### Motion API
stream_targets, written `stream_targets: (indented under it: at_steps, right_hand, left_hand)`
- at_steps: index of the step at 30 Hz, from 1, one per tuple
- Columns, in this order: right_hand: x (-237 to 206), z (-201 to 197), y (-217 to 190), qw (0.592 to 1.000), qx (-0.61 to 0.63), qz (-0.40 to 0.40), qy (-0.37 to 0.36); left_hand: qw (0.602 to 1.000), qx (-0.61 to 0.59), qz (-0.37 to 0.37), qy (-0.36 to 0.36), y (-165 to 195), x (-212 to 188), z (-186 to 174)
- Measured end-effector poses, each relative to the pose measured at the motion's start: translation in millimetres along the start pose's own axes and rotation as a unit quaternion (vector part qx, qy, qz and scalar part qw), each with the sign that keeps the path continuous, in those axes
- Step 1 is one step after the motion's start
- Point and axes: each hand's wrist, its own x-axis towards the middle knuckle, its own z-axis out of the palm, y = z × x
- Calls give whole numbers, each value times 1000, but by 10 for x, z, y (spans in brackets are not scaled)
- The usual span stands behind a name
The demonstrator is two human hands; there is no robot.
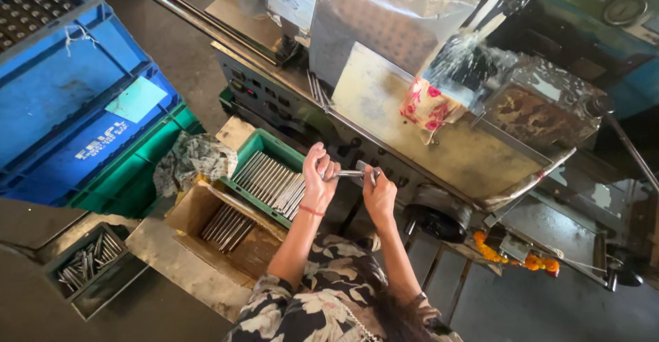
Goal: The person repeatedly picks metal rods from a green crate, places each rod into a grinding machine, and operates a lever to grind the rod. After each grind, the person removes the rod and places it into a cardboard box. The process is repeated for multiple rods.
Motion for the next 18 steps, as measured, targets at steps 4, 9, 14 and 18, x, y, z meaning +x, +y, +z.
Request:
stream_targets:
  at_steps: [4, 9, 14, 18]
  right_hand:
    - [-44, -37, 15, 996, 84, 42, 3]
    - [58, -319, 242, 974, 186, -69, 110]
    - [1081, -1430, 1108, 983, -37, 2, 177]
    - [1712, -1800, 1497, 960, -219, 84, 151]
  left_hand:
    - [1000, -18, -9, -24, -63, 126, -83]
    - [979, -190, -27, 68, 142, 604, -239]
    - [977, -115, -56, 170, 281, 580, -545]
    - [986, 162, 21, 45, -162, 377, -760]
